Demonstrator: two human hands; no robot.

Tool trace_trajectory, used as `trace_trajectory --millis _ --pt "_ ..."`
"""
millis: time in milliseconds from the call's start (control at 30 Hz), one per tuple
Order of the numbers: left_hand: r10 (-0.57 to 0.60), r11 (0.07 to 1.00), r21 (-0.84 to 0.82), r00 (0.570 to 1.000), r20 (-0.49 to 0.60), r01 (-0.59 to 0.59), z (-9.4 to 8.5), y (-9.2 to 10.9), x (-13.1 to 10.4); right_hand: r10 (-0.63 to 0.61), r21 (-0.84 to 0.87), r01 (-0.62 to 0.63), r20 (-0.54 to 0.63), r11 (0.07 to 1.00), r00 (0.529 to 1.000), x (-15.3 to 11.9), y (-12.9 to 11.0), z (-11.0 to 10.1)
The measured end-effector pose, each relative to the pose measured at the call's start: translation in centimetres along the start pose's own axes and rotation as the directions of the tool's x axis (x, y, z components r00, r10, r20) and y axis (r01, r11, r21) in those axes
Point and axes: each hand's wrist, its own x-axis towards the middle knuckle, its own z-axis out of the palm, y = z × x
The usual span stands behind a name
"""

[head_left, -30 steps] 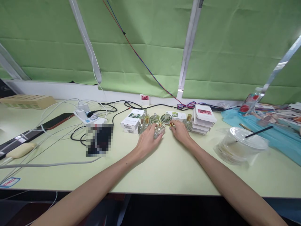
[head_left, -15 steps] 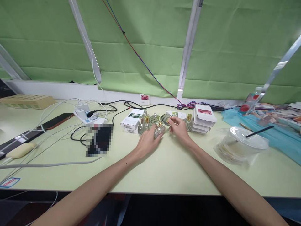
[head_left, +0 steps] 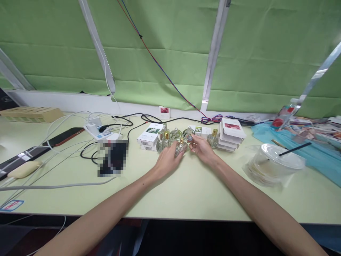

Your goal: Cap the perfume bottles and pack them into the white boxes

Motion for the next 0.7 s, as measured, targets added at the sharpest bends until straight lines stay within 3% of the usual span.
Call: trace_trajectory --millis 200,333,533,700 --pt "0.005 1.0 -0.013 1.0 0.006 -0.005 0.1 -0.1 0.0 -0.074 -0.045 0.071 -0.058 0.996 0.996 0.1 0.2 0.0" --pt "0.002 0.999 -0.04 1.0 0.018 -0.001 0.2 -0.2 0.1 -0.251 -0.177 0.229 -0.114 0.957 0.961 0.3 0.4 0.1" --pt "-0.003 0.998 -0.064 0.999 0.037 0.006 0.3 -0.1 0.0 -0.534 -0.433 0.468 -0.039 0.771 0.844 0.0 0.5 0.1" --pt "0.004 0.999 -0.054 0.999 0.036 -0.002 0.3 -0.1 0.0 -0.722 -0.642 0.608 0.12 0.467 0.681 -1.1 0.2 0.6"
